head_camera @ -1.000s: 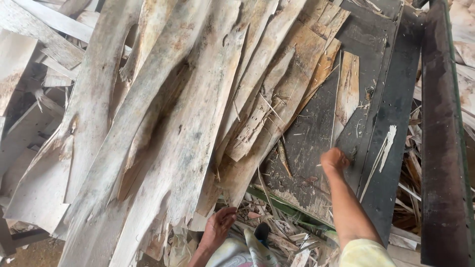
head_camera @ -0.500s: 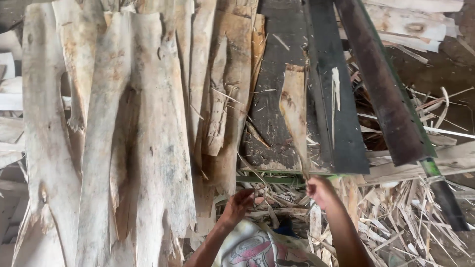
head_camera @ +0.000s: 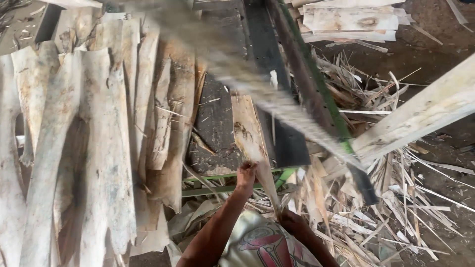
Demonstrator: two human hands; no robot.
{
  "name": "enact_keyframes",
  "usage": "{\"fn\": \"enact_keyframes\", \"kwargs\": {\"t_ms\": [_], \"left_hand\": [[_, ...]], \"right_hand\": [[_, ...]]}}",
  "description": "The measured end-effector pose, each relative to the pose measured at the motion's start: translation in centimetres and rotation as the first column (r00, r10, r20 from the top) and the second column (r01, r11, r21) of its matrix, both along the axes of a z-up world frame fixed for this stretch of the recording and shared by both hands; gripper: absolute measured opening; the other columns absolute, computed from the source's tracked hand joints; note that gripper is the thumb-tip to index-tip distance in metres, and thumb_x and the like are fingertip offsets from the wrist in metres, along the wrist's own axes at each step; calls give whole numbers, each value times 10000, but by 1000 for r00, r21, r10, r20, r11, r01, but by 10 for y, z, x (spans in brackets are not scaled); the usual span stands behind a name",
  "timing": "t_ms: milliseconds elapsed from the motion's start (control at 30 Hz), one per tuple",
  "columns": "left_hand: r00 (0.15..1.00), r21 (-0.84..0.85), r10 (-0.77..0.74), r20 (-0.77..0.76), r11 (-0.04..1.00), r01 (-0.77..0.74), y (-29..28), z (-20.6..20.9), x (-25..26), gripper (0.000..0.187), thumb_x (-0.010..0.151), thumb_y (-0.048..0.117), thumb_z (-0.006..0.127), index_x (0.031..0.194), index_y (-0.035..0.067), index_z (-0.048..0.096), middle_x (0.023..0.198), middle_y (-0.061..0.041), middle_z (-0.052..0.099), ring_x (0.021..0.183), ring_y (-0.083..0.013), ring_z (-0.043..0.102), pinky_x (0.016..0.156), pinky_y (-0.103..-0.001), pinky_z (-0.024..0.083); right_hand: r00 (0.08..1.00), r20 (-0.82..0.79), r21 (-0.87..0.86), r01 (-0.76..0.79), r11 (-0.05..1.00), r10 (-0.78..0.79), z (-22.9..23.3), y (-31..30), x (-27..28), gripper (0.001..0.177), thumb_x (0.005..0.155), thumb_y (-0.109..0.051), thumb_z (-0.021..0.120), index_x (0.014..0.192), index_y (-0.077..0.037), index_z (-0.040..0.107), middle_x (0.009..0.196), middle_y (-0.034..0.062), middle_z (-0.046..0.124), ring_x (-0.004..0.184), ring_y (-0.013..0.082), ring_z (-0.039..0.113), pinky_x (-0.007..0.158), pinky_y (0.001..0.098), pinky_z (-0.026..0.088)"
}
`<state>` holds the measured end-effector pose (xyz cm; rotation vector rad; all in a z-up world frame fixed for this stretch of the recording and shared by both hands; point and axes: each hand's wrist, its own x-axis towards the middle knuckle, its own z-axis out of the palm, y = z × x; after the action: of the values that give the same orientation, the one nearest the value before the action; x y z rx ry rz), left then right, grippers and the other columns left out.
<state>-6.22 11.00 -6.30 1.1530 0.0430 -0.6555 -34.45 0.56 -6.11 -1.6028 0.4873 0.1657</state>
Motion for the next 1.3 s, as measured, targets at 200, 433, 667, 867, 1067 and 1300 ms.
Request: {"fn": "enact_keyframes", "kwargs": {"t_ms": [200,433,667,867,1067,1300], "left_hand": [[979,-291,189,-79,935,-204,-59,-10,-24,373,898,252,774,1100,-29,634,1020,-109,712,929,-228,658,866,-362,550],[946,217,135,294,955,-204,-79,67,-40,241,874,208,739,935,-14,671,836,-126,710,723,-216,645,682,-373,529],[857,515,-50,513,816,-261,-141,69,-54,168,857,162,710,811,1,694,680,-126,701,554,-188,632,537,-360,514],[904,271,-26,427,957,-100,-154,62,-63,112,903,100,677,868,-6,663,728,-100,680,627,-139,598,540,-306,497],[903,315,-29,429,942,-119,-120,43,-21,113,945,96,667,912,-10,644,810,-121,720,669,-155,651,567,-293,564],[857,752,-444,261,650,108,-169,45,-13,192,933,152,588,1060,69,706,968,-135,763,721,-188,756,612,-344,663]], "right_hand": [[998,-31,-17,-63,998,62,34,-39,-12,102,931,-175,644,962,-84,677,818,-38,600,756,78,528,683,228,460],[977,-209,153,-12,988,44,77,-63,-7,107,888,-139,616,935,-54,659,789,-24,557,711,91,474,628,241,410],[953,-211,263,272,926,-220,72,-100,-41,135,856,-82,589,950,-12,658,789,12,532,650,123,457,566,271,417],[970,-40,68,244,967,-242,26,-115,-70,110,874,-120,610,924,-34,657,833,36,627,734,162,603,741,394,495],[984,-162,-75,62,995,-74,83,-90,-12,157,959,-102,581,1082,-37,652,949,45,646,887,154,608,851,280,464],[954,-152,-10,261,965,-259,66,-89,-31,270,947,-156,577,1130,1,697,913,121,664,825,200,631,731,333,544]]}}
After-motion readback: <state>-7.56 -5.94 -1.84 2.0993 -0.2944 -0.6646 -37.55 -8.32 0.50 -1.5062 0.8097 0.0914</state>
